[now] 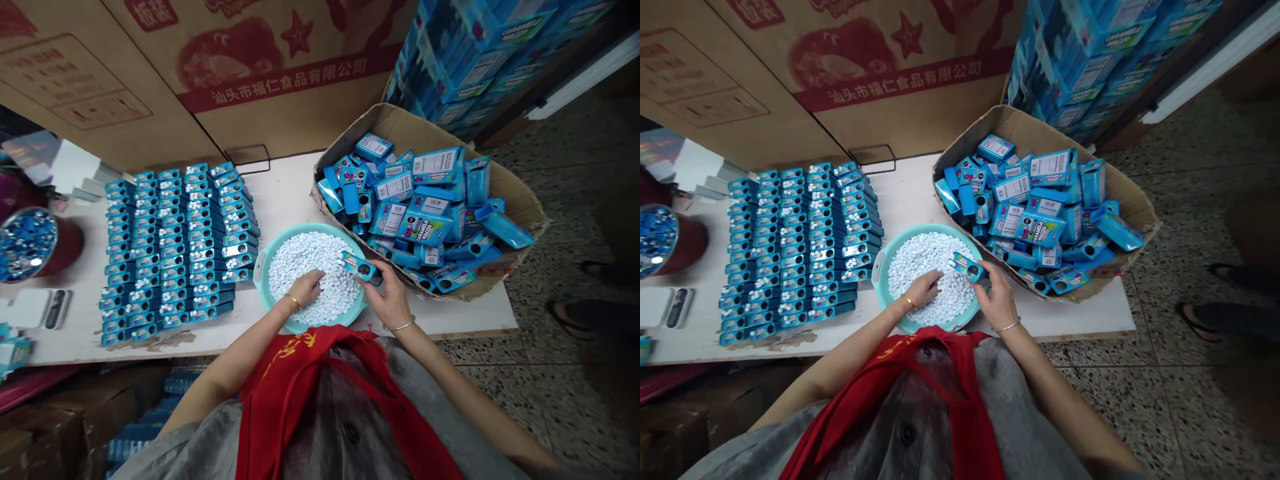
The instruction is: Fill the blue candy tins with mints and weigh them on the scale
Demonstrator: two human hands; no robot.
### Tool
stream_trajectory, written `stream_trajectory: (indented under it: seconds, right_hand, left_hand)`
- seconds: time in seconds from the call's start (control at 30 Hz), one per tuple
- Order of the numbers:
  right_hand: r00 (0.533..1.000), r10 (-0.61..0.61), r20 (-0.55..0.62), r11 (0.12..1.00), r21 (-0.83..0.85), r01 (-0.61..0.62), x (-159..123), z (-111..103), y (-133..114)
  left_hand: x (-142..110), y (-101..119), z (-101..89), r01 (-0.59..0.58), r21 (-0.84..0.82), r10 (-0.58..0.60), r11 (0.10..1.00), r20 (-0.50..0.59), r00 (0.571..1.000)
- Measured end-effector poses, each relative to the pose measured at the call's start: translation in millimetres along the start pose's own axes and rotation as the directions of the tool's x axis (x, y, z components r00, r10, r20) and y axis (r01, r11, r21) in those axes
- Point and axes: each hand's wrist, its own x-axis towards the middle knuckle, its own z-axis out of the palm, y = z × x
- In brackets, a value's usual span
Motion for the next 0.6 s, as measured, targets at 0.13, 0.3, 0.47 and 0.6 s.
stream_trajectory:
  seconds: [0.13, 0.3, 0.47, 0.6]
  right_hand:
    - [0.998, 0.035, -0.051, 0.999, 0.010, -0.035, -3, -3, 3]
    - [0.998, -0.064, 0.000, 0.996, -0.063, 0.064, -3, 1, 3]
    - [0.977, -0.194, 0.087, 0.977, -0.077, 0.201, 0, 14, -8]
    - [0.965, -0.229, 0.125, 0.969, -0.068, 0.239, -1, 21, -14]
  left_hand:
    - [-18, -1, -31.8, -0.065, -0.072, 0.064, 0.995, -0.008, 0.998]
    - [-56, 12, -97.8, -0.215, -0.079, 0.208, 0.974, -0.088, 0.974]
    - [-62, 58, -143.6, -0.200, 0.164, 0.199, 0.966, 0.024, 0.980]
    - [-58, 100, -161.3, -0.101, 0.441, 0.036, 0.892, 0.154, 0.987]
